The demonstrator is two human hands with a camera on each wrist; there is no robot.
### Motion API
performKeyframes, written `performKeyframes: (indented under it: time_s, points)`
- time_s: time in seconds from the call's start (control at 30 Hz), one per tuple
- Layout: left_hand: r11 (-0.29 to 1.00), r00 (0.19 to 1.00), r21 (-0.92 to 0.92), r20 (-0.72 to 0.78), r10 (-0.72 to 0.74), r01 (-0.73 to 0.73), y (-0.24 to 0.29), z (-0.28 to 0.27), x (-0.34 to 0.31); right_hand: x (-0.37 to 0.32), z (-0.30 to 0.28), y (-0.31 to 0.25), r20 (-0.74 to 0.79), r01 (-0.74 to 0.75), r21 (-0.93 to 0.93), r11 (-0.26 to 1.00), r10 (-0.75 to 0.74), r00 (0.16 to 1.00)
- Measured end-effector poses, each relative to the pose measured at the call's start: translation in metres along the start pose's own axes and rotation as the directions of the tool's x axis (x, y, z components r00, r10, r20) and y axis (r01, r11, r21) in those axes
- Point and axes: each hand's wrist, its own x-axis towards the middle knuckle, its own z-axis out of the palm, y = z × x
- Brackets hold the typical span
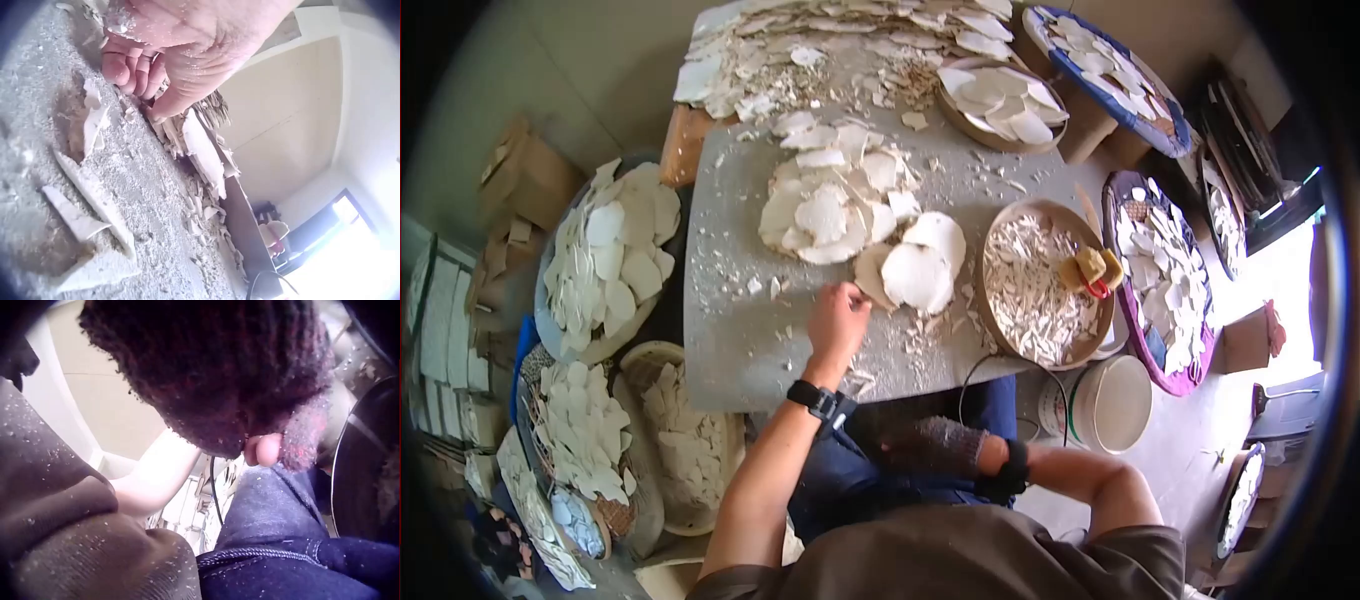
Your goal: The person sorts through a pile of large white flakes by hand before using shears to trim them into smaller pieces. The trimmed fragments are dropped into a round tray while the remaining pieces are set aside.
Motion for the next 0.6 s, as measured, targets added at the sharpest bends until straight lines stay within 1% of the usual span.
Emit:
performKeyframes:
  time_s: [0.07,0.1,0.2,0.3,0.4,0.43,0.47,0.5,0.57,0.6]
  points:
    - [0.999,0.999,0.014,-0.027,0.042,-0.042,-0.01,0.002,0.001,0.007,0.009,0.004,-0.083,0.08,0.016,0.997,-0.078,0.993]
    - [0.998,1.0,-0.057,-0.009,0.024,-0.025,0.013,0.016,0.001,-0.014,-0.013,-0.005,-0.057,0.013,-0.025,1.0,-0.014,0.998]
    - [0.998,1.0,-0.065,0.03,0.002,0.0,0.005,0.002,0.001,-0.001,-0.004,-0.011,-0.045,0.003,-0.031,1.0,-0.005,0.999]
    - [0.984,0.988,-0.14,0.13,-0.089,0.107,0.01,-0.002,0.003,-0.002,-0.003,-0.015,-0.014,-0.008,-0.024,1.0,0.008,1.0]
    - [0.937,0.996,-0.341,0.069,-0.062,0.082,0.005,-0.001,0.002,-0.001,-0.006,-0.026,-0.017,0.003,-0.015,1.0,-0.004,1.0]
    - [0.873,0.988,-0.47,0.132,-0.08,0.133,-0.001,-0.002,0.005,-0.001,-0.007,-0.028,-0.012,0.001,-0.019,1.0,-0.001,1.0]
    - [0.787,0.975,-0.584,0.202,-0.095,0.198,-0.01,-0.003,0.009,-0.003,-0.008,-0.03,-0.004,-0.006,-0.015,1.0,0.006,1.0]
    - [0.681,0.954,-0.678,0.28,-0.109,0.277,-0.021,-0.005,0.007,-0.005,-0.01,-0.031,-0.032,0.019,-0.013,1.0,-0.019,0.999]
    - [0.543,0.933,-0.762,0.33,-0.142,0.352,-0.031,-0.024,0.003,-0.004,-0.012,-0.03,-0.087,0.065,0.007,0.998,-0.064,0.994]
    - [0.512,0.924,-0.771,0.345,-0.163,0.378,-0.037,-0.033,-0.001,-0.007,-0.007,-0.027,-0.095,0.058,-0.002,0.998,-0.058,0.994]
